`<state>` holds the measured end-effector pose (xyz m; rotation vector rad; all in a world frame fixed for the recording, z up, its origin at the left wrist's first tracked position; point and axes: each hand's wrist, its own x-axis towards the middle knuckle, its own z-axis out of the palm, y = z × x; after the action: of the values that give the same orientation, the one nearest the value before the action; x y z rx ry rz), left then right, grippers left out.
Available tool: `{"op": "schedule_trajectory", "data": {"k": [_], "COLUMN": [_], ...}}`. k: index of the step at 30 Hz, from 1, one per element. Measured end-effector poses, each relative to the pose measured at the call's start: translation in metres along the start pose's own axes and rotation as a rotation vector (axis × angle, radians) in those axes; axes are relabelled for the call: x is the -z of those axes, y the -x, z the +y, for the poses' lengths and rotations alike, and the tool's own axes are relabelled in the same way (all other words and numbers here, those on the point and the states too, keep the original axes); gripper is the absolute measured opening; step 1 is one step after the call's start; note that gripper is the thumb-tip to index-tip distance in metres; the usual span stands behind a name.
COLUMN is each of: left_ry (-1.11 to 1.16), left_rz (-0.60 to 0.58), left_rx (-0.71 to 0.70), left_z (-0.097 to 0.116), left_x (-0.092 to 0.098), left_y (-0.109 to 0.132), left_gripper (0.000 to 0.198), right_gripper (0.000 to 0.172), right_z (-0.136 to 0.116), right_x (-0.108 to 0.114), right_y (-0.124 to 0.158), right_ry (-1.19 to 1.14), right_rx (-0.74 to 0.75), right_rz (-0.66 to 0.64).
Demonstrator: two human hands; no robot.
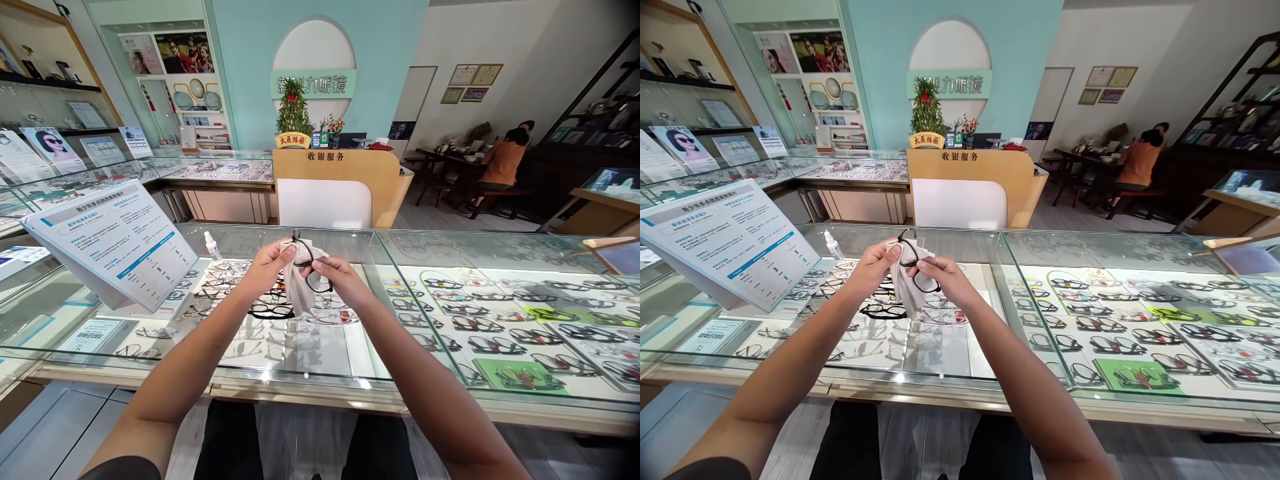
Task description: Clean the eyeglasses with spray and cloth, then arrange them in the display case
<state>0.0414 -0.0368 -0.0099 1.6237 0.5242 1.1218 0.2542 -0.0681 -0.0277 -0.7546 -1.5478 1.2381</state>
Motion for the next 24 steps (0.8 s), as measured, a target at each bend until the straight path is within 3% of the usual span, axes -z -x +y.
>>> {"op": "schedule_trajectory", "data": {"k": [5,15,19,24], "left_ry": [0.063,0.058,0.077,0.217], "left_rz": [-0.017,0.121,0.156,0.105], "left_rx": [0.002,0.035,0.036,0.094], "left_z": [0.003,0.001,-0.008,-0.010], "left_x": [-0.006,-0.020,-0.017,-0.017], "left_y": [0.000,0.006,0.003,0.000], "left_gripper": [0.054,0.060,0.062,0.064], "right_gripper": [0.052,0.057,0.056,0.057], "right_z": [0.003,0.006,0.006,0.010], "right_x": [0.002,-0.007,-0.006,-0.001], "right_y": [-0.003,0.001,0.000,-0.002], "right_ry": [-0.036,0.004,-0.014,-0.031], "right_rx": [0.016,-0.014,-0.011,0.011], "right_rz": [0.006,-0.118,-0.076,-0.014]}}
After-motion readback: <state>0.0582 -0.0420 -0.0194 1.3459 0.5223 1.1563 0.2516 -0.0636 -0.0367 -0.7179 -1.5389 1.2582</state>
